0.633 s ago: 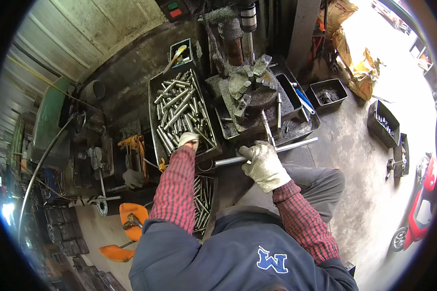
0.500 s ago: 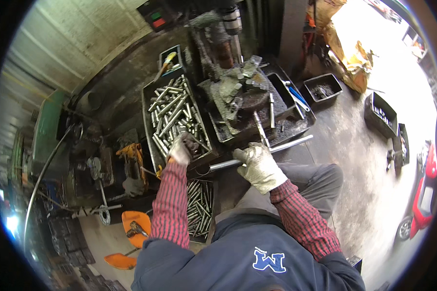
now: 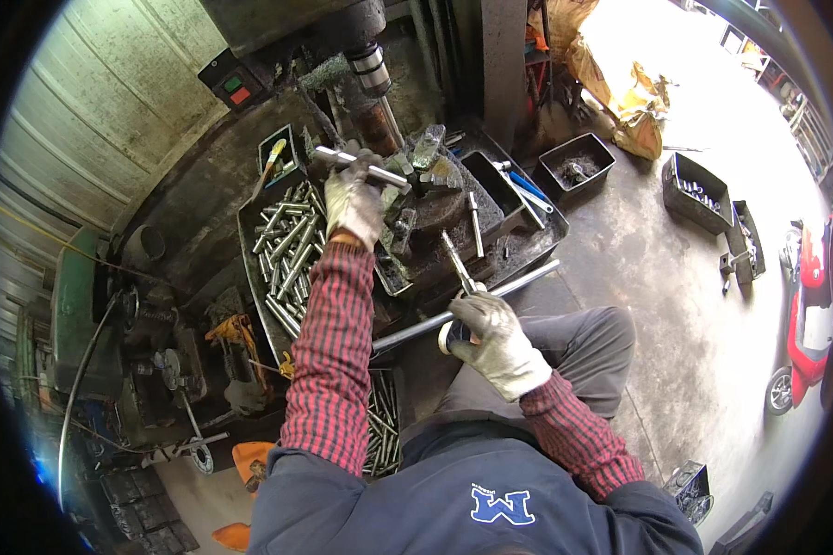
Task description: The person repeatedly picks up metal rods, positions them under a drill press, and operates the machine to drill holes. After each drill, the person removes the rod and places it into a bin, then repeats the process with another rod.
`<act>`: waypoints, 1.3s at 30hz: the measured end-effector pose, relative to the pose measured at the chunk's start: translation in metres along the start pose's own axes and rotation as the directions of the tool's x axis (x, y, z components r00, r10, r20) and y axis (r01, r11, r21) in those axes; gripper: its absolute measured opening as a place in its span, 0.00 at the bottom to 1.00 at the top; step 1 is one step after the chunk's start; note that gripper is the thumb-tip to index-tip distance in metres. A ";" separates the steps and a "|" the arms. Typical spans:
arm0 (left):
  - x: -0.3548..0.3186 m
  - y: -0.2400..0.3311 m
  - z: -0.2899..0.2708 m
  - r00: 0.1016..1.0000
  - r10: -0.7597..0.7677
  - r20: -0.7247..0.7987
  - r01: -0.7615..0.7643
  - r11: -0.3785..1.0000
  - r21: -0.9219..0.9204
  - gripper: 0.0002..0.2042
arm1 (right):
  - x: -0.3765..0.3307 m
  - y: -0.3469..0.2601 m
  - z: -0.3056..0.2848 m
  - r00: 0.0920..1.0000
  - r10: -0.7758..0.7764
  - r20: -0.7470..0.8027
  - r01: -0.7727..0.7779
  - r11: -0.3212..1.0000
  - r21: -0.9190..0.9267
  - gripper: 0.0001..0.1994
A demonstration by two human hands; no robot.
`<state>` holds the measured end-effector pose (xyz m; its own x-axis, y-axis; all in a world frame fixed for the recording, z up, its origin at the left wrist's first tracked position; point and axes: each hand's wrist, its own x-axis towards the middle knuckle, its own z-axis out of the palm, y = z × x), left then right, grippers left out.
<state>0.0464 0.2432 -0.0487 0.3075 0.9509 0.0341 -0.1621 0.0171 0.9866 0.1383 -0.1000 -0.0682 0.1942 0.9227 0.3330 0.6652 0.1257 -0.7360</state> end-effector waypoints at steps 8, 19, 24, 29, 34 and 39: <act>0.041 -0.044 0.028 0.973 -0.193 0.126 0.228 0.884 -0.408 0.20 | -0.047 0.047 -0.039 0.933 0.209 -0.294 -0.209 0.977 0.030 0.31; 0.085 -0.107 0.024 0.884 -0.311 0.348 0.441 0.802 -0.403 0.11 | -0.021 0.175 0.109 0.714 0.690 0.118 -0.688 0.659 0.305 0.33; 0.080 -0.090 0.023 0.922 -0.227 0.315 0.249 0.968 -0.031 0.15 | -0.028 0.089 0.133 0.755 0.267 0.599 -0.655 0.298 0.694 0.32; 0.072 -0.072 0.028 0.909 -0.246 0.337 0.231 0.969 0.086 0.10 | -0.014 0.025 -0.038 0.988 0.155 0.012 -0.137 0.829 0.542 0.54; 0.067 -0.065 0.031 0.893 -0.276 0.356 0.263 0.961 0.088 0.05 | 0.004 0.094 -0.036 0.999 -0.027 -0.038 -0.001 0.799 -0.601 0.41; 0.073 -0.071 0.025 0.871 -0.275 0.406 0.285 0.958 0.038 0.05 | 0.002 0.062 0.114 0.495 0.761 0.420 -0.860 0.361 0.360 0.26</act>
<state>0.1033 0.3038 -0.1122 0.6934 0.6984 -0.1772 -0.0317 0.2752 0.9609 0.0978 -0.0490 -0.1798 0.2998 0.7052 -0.6425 -0.1866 -0.6172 -0.7644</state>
